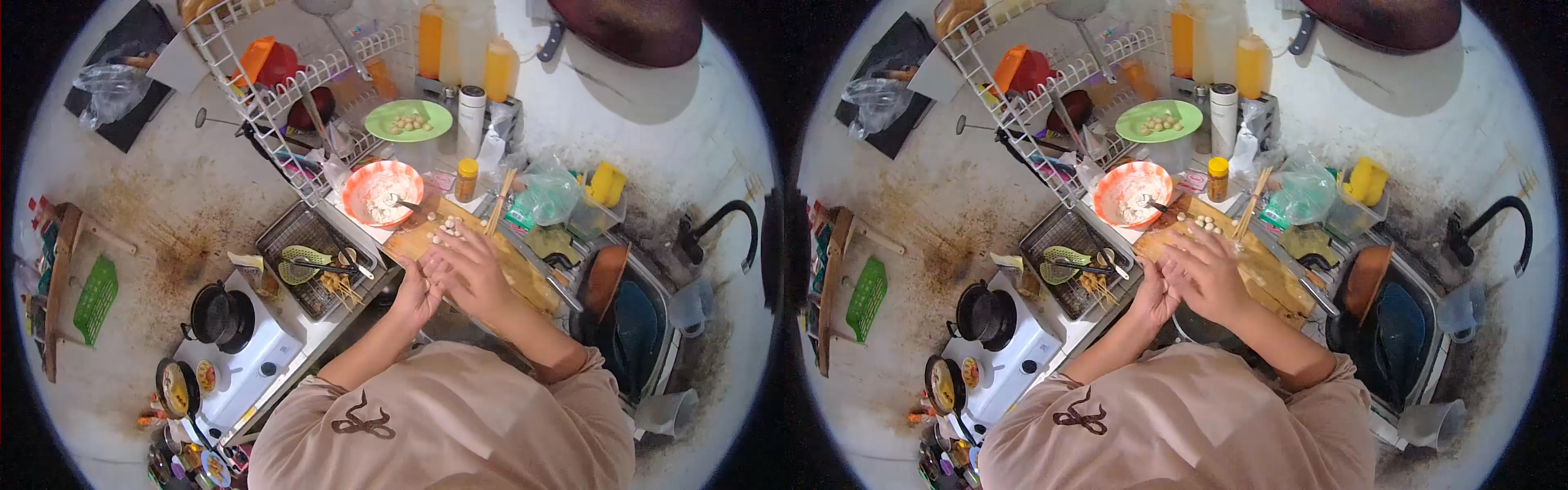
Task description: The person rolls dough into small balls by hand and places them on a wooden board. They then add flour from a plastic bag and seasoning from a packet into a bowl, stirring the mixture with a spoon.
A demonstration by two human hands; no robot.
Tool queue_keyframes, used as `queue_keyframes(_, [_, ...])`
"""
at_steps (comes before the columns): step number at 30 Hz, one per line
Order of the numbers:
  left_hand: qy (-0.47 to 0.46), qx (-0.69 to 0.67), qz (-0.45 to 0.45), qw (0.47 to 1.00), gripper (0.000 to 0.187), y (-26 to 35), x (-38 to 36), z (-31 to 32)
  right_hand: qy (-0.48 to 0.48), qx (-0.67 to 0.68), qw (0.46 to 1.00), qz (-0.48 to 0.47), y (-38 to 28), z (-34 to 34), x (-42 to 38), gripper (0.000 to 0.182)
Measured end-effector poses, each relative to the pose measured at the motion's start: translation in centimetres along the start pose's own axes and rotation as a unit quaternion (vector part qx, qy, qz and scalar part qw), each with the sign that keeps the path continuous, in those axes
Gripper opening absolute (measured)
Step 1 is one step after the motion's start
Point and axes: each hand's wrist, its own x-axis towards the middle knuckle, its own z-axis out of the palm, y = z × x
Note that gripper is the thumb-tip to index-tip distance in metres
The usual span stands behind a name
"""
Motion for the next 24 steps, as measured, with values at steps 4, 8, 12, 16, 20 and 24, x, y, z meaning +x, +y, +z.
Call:
queue_keyframes(4, [-0.204,0.013,0.056,0.977,0.069,-3.2,-1.3,3.5,-0.1,-0.063,0.993,-0.008,-1.8,1.8,-0.4,0.079])
queue_keyframes(8, [-0.228,0.076,-0.014,0.971,0.073,-3.8,0.3,2.0,-0.143,-0.056,0.987,-0.042,-3.3,1.0,-2.5,0.093])
queue_keyframes(12, [-0.16,0.089,0.008,0.983,0.082,-5.5,-1.9,6.6,-0.088,-0.132,0.986,0.042,-0.3,-0.4,-3.4,0.093])
queue_keyframes(16, [-0.318,0.026,-0.076,0.945,0.084,-7.7,0.9,3.1,-0.117,-0.072,0.99,0.018,-1.3,-0.4,-3.5,0.092])
queue_keyframes(20, [-0.266,0.055,-0.07,0.96,0.087,-7.3,0.8,3.7,-0.164,-0.119,0.977,-0.072,-0.7,-2.1,-5.4,0.085])
queue_keyframes(24, [-0.138,0.049,-0.021,0.989,0.09,-8.4,-1.4,7.8,-0.105,-0.059,0.991,-0.06,0.9,-3.5,-6.0,0.065])
